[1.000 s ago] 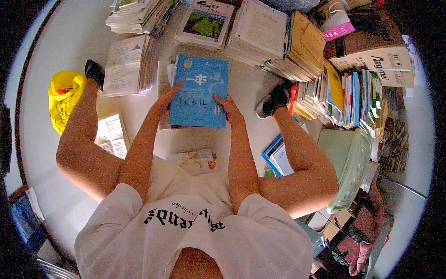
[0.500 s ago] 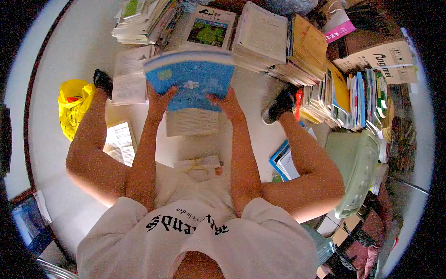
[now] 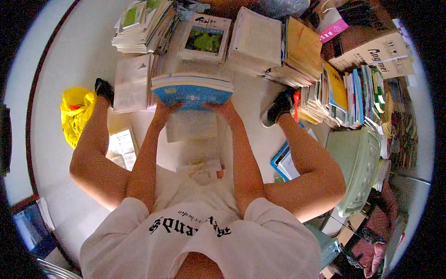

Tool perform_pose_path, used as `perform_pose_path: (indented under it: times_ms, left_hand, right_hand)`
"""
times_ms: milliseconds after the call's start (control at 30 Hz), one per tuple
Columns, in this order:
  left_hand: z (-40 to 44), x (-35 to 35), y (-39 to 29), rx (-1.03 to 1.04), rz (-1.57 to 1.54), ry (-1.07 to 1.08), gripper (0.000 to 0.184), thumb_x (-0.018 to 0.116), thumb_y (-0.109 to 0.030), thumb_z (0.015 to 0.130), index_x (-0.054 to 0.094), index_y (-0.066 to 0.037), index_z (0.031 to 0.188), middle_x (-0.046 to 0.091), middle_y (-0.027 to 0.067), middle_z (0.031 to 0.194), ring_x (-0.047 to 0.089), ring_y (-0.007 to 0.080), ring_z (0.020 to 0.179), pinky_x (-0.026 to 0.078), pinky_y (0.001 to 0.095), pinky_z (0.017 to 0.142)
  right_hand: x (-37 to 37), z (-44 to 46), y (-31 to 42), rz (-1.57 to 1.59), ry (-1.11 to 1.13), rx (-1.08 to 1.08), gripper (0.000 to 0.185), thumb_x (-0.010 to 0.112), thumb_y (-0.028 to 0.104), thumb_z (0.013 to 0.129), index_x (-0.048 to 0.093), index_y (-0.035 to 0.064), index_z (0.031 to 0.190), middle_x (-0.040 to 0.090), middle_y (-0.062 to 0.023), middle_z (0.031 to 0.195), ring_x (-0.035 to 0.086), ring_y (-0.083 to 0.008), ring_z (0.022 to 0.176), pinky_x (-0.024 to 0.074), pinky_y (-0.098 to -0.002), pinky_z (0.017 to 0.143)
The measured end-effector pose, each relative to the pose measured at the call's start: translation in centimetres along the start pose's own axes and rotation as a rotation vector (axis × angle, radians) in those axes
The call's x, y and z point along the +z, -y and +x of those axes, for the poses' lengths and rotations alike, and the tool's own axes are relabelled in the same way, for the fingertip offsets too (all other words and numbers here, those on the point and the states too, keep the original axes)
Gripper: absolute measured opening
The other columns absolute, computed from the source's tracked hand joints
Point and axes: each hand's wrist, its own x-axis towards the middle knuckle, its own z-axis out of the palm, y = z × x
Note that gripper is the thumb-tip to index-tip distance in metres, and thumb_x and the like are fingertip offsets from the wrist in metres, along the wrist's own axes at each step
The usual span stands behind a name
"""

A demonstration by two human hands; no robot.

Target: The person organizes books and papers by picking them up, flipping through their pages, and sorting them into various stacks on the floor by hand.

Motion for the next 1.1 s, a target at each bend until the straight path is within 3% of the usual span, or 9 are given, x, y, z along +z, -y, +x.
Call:
perform_pose_path:
  times_ms: [133,200,300,433,533,600,800,1067,1100]
  left_hand:
    - [0.6,-0.1,3.6,-0.005,-0.098,0.043,0.048,0.084,-0.005,0.077,0.059,-0.004,0.118,0.068,0.0047,0.111,0.063,0.0170,0.102,0.053,0.0331,0.089]
    - [0.6,-0.3,5.8,-0.157,-0.173,0.083,0.072,0.089,-0.018,0.073,0.050,-0.005,0.132,0.061,0.0090,0.127,0.058,0.0252,0.116,0.048,0.0402,0.101]
    - [0.6,-0.1,8.7,-0.077,0.042,0.064,0.074,0.089,-0.019,0.074,0.049,-0.005,0.134,0.061,0.0098,0.128,0.058,0.0247,0.115,0.049,0.0399,0.100]
    - [0.5,0.3,8.8,-0.077,-0.126,0.054,0.071,0.088,-0.020,0.075,0.050,-0.004,0.133,0.062,0.0100,0.127,0.059,0.0237,0.113,0.049,0.0396,0.099]
    - [0.7,0.5,8.4,-0.059,-0.094,0.012,0.065,0.087,-0.016,0.076,0.053,-0.004,0.130,0.064,0.0082,0.123,0.060,0.0223,0.111,0.050,0.0393,0.097]
    - [0.9,1.0,9.8,-0.075,-0.248,-0.029,0.053,0.083,0.001,0.076,0.058,-0.006,0.122,0.066,0.0025,0.115,0.062,0.0162,0.104,0.051,0.0330,0.092]
    - [1.8,0.9,11.4,0.004,-0.168,-0.054,0.056,0.081,0.003,0.077,0.055,-0.005,0.126,0.067,0.0060,0.114,0.063,0.0181,0.103,0.052,0.0342,0.092]
    - [8.1,-0.5,-2.7,0.053,0.007,-0.074,0.051,0.078,-0.015,0.086,0.054,-0.004,0.129,0.068,0.0076,0.110,0.065,0.0180,0.098,0.052,0.0320,0.088]
    - [10.3,-0.8,-2.8,0.086,-0.003,-0.052,0.051,0.078,-0.017,0.086,0.054,-0.004,0.129,0.068,0.0076,0.110,0.065,0.0179,0.098,0.052,0.0317,0.088]
  right_hand:
    - [0.2,0.3,-0.6,0.007,0.010,0.051,0.068,0.087,0.007,0.074,0.053,0.0062,0.133,0.062,-0.0052,0.125,0.058,-0.0213,0.115,0.0476,-0.0356,0.099]
    - [-0.5,0.6,-2.7,-0.009,0.026,0.051,0.068,0.087,0.008,0.074,0.053,0.0060,0.133,0.062,-0.0057,0.125,0.058,-0.0213,0.115,0.0476,-0.0358,0.099]
    - [-0.7,1.0,-5.8,-0.080,0.007,0.015,0.067,0.087,0.009,0.074,0.054,0.0054,0.132,0.063,-0.0064,0.124,0.058,-0.0214,0.115,0.0478,-0.0365,0.099]
    - [0.0,0.8,-5.9,-0.049,-0.047,0.030,0.069,0.088,0.013,0.074,0.053,0.0047,0.132,0.063,-0.0072,0.125,0.058,-0.0219,0.115,0.0481,-0.0374,0.099]
    - [0.0,1.2,-5.3,-0.142,-0.035,-0.078,0.063,0.087,0.014,0.075,0.056,0.0042,0.129,0.065,-0.0090,0.122,0.060,-0.0225,0.113,0.0486,-0.0378,0.098]
    - [0.0,1.5,-5.5,-0.201,-0.038,-0.018,0.060,0.087,0.015,0.076,0.058,0.0040,0.127,0.066,-0.0099,0.120,0.061,-0.0227,0.111,0.0489,-0.0382,0.098]
    - [0.3,0.9,-5.2,-0.244,-0.090,-0.061,0.050,0.082,0.019,0.082,0.061,0.0028,0.124,0.068,-0.0104,0.116,0.063,-0.0217,0.106,0.0504,-0.0370,0.093]
    - [2.4,8.2,0.9,0.074,-0.208,-0.148,0.048,0.073,0.018,0.091,0.055,0.0037,0.133,0.066,-0.0080,0.117,0.061,-0.0200,0.107,0.0487,-0.0345,0.093]
    - [2.2,10.7,0.0,0.001,-0.245,-0.237,0.052,0.075,0.025,0.088,0.056,0.0022,0.130,0.066,-0.0128,0.117,0.063,-0.0253,0.106,0.0498,-0.0390,0.092]
